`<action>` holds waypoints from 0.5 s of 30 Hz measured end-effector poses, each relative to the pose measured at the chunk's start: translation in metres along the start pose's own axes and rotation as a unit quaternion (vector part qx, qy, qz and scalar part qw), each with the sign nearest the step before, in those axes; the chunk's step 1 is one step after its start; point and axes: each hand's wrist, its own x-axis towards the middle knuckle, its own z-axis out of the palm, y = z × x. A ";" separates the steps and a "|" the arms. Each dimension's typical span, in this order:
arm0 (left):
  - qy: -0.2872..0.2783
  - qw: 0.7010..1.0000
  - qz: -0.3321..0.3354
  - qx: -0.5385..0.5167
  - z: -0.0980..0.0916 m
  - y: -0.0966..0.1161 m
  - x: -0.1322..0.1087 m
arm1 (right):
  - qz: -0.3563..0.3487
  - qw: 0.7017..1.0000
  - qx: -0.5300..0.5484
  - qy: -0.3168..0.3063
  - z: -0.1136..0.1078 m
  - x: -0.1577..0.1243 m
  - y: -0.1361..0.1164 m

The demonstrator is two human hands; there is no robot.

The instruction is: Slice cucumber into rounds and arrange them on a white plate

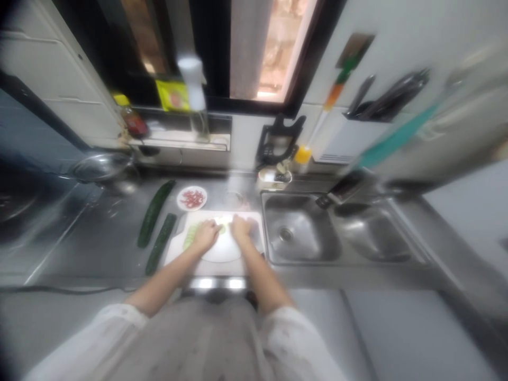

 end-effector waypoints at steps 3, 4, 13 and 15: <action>0.004 1.000 0.004 0.017 0.002 0.000 0.000 | -0.001 1.000 -0.002 0.000 0.001 0.001 0.000; 0.005 1.000 0.003 0.019 0.002 0.001 0.000 | -0.001 1.000 -0.003 0.000 0.001 0.001 0.000; 0.011 1.000 -0.006 -0.007 0.003 0.001 0.000 | -0.002 1.000 0.008 0.014 0.002 -0.002 0.001; 0.023 1.000 -0.010 -0.008 0.002 0.000 -0.001 | -0.003 1.000 0.016 0.022 0.002 -0.004 0.003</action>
